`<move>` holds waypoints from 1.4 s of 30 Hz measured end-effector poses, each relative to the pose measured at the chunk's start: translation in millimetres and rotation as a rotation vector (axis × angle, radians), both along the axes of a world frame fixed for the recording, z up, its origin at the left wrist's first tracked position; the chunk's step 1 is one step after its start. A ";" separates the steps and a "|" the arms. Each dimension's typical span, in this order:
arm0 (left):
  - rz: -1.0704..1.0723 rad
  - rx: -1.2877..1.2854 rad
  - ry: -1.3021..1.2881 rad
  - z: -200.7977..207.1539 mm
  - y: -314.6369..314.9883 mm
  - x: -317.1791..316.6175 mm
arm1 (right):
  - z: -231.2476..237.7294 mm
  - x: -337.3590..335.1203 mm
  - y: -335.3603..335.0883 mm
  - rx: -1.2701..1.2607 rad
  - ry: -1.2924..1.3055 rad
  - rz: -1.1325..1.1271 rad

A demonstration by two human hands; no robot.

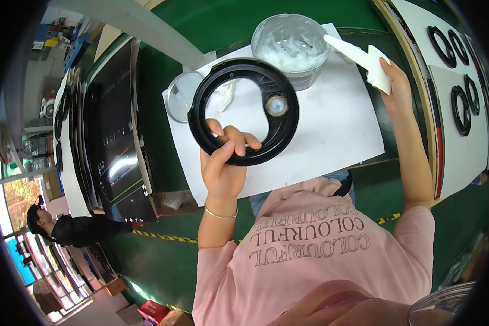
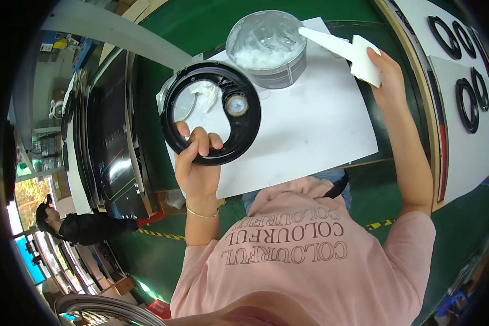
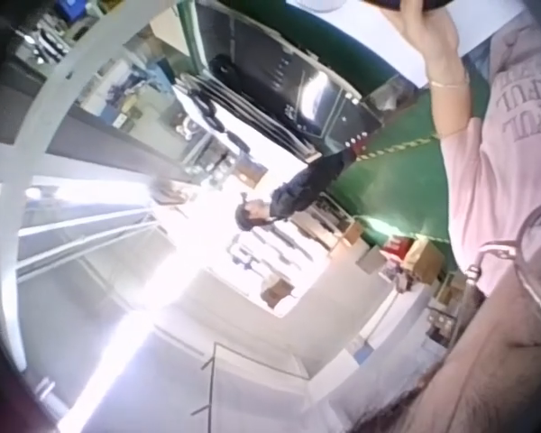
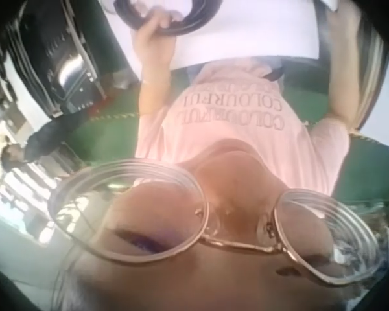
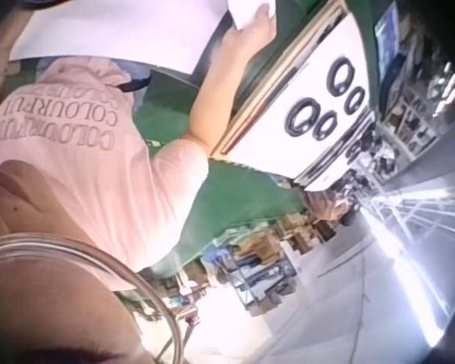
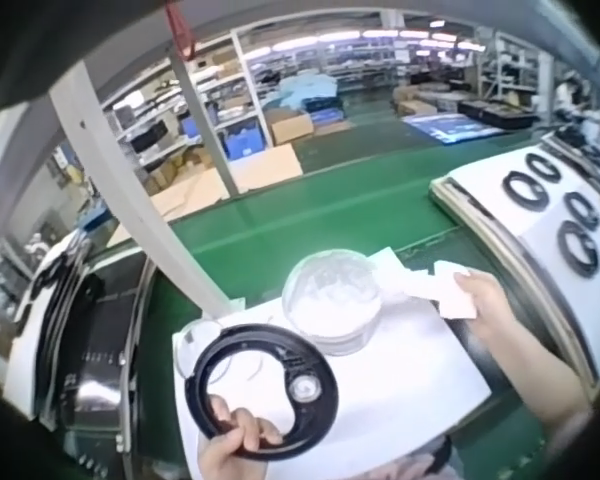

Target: The recorder applies a white sealant to circular black rings using a small spatula at a workbench.

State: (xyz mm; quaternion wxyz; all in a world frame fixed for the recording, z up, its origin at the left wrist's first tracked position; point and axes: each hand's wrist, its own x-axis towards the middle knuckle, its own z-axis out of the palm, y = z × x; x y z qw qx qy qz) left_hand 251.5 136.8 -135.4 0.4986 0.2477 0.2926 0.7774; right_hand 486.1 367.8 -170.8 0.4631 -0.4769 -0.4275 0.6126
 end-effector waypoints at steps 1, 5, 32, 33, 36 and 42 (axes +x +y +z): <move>0.009 -0.005 -0.001 0.8 -0.4 -0.6 | 1.4 4.8 -1.6 -0.028 -0.021 -0.055; 0.024 -0.012 -0.048 3.3 0.5 -1.8 | 3.8 14.5 -0.6 0.073 0.120 -0.046; -1.081 -0.295 0.119 38.3 191.7 364.2 | -12.4 -4.8 50.9 1.189 -0.184 -0.258; -1.095 -0.303 0.140 37.3 197.3 389.0 | -11.9 -4.1 50.3 1.199 -0.177 -0.244; -1.082 -0.260 0.211 33.9 217.8 448.3 | -12.0 -1.0 50.2 1.259 -0.157 -0.282; -0.999 -0.411 0.316 30.8 259.5 511.3 | -8.6 5.0 45.3 1.385 -0.163 -0.291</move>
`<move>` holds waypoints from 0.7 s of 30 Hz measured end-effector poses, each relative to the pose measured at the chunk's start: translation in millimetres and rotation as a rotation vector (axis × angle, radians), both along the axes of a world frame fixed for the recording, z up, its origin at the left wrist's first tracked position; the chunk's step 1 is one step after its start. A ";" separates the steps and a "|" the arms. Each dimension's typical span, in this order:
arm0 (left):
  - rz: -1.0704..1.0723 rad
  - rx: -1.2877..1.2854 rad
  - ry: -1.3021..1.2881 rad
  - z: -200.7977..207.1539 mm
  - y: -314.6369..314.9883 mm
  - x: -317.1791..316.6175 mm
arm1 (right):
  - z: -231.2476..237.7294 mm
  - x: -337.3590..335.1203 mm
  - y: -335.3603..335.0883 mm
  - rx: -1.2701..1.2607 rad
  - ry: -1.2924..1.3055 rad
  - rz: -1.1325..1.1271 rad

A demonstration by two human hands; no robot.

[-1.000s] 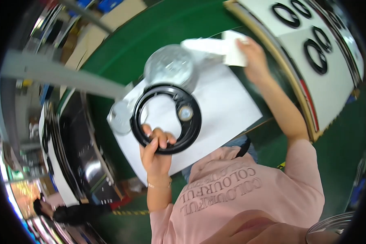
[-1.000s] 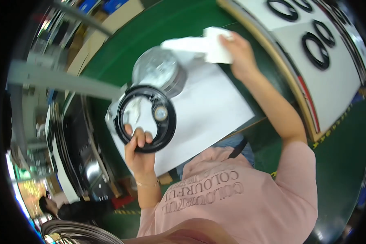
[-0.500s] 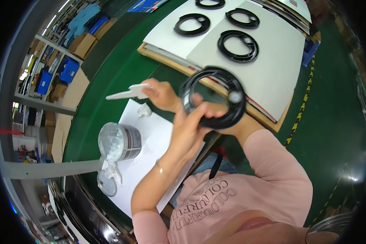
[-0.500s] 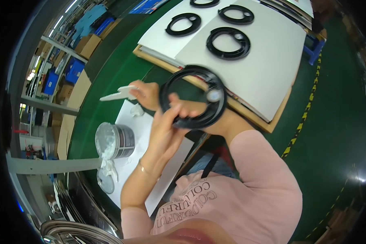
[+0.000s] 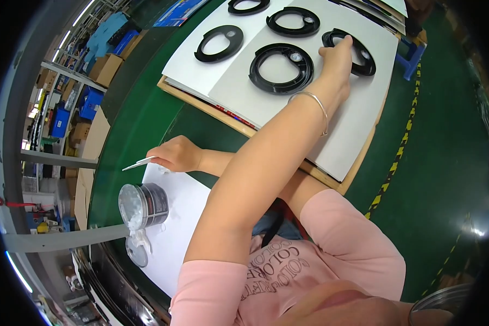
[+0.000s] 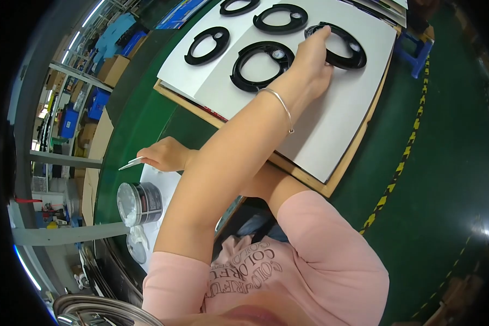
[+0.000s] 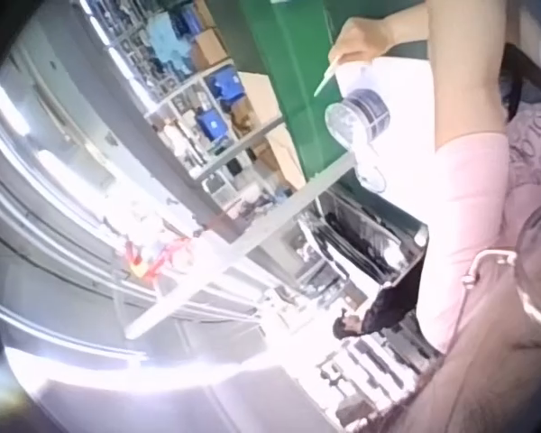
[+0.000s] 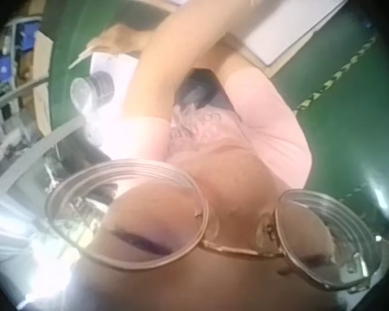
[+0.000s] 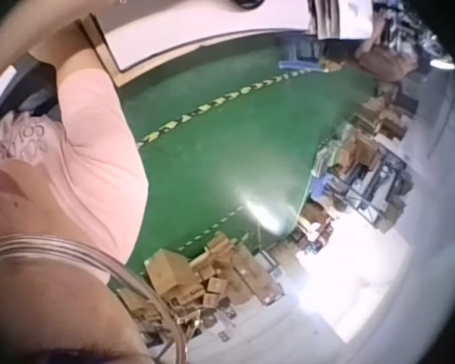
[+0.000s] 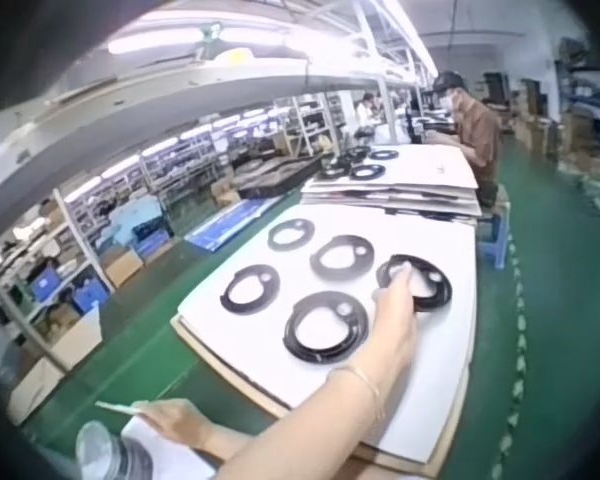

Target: The recorder applies a white sealant to circular black rings using a small spatula at a workbench.

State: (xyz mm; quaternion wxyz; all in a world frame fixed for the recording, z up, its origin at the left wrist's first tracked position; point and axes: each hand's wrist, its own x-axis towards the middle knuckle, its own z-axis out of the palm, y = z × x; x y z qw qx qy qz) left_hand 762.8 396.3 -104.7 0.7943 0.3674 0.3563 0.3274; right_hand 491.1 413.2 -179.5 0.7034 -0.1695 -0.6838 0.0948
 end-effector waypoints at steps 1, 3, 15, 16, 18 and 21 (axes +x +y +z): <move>-0.085 0.043 0.015 2.2 1.6 -0.1 | -1.5 5.2 1.2 -0.014 -0.004 -0.010; -0.048 0.093 0.084 7.7 -1.2 -1.7 | -3.2 13.3 3.4 -0.028 -0.013 -0.011; -0.204 1.378 0.360 15.3 -109.8 -284.7 | -22.4 21.8 23.7 -0.367 -0.482 -0.581; -0.086 1.339 0.542 13.6 -138.0 -331.6 | -55.0 4.3 41.7 0.134 -0.506 -0.624; 0.080 1.317 0.687 18.0 -182.6 -392.3 | -82.3 27.3 70.1 -0.278 -0.076 -0.204; 0.447 1.143 0.985 15.5 -243.9 -495.2 | -65.5 21.7 46.3 -0.436 -0.059 -0.356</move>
